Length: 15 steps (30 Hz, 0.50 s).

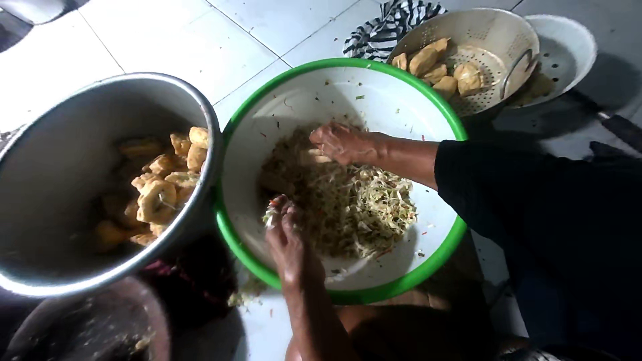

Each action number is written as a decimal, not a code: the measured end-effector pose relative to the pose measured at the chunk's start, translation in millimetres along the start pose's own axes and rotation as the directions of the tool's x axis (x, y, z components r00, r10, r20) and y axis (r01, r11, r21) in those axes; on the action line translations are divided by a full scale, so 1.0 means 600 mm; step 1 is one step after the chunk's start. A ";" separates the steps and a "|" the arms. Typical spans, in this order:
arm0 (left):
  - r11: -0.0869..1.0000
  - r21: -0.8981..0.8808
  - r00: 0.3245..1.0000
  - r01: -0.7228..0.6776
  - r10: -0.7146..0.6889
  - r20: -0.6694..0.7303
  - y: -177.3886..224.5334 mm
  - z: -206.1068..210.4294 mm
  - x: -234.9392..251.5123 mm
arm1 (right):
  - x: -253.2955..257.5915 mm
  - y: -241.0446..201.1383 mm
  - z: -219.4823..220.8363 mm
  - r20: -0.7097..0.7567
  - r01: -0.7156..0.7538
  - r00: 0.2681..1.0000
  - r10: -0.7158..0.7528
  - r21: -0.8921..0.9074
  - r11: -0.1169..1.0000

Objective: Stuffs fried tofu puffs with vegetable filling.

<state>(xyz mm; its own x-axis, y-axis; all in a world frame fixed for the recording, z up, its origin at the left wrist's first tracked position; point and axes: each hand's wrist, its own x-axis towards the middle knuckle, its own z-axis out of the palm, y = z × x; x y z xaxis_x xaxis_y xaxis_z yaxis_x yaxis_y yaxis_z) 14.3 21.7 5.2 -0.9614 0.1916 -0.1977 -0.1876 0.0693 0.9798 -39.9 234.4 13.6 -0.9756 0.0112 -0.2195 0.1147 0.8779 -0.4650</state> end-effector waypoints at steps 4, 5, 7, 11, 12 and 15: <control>0.989 -0.121 0.992 0.082 -0.070 0.104 0.009 0.001 -0.006 | -0.038 -0.020 -0.025 -0.139 0.193 0.975 -0.175 0.128 0.973; 0.975 -0.192 0.986 0.115 -0.089 0.140 0.013 0.002 -0.007 | -0.052 -0.027 -0.029 -0.174 0.254 0.958 -0.226 0.155 0.955; 0.938 -0.306 0.971 0.165 -0.100 0.216 0.019 0.006 -0.009 | -0.083 -0.044 -0.027 -0.242 0.379 0.912 -0.331 0.189 0.906; 0.923 -0.374 0.985 0.090 -0.026 0.173 0.023 0.015 -0.016 | -0.133 -0.082 0.005 -0.324 0.554 0.807 -0.494 0.124 0.823; 0.923 -0.377 0.989 0.077 -0.023 0.145 0.023 0.016 -0.017 | -0.140 -0.090 0.014 -0.349 0.562 0.790 -0.504 0.083 0.823; 0.921 -0.380 0.993 0.083 -0.045 0.108 0.028 0.017 -0.021 | -0.142 -0.093 0.024 -0.350 0.561 0.786 -0.509 0.059 0.826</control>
<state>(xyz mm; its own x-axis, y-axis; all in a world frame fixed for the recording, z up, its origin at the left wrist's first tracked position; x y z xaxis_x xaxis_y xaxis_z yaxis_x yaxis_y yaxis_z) 25.4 30.5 23.7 -0.9246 0.2925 -0.2440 -0.3293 -0.2918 0.8980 39.6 177.5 46.0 -0.8911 -0.2702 0.3646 -0.4414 0.7027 -0.5579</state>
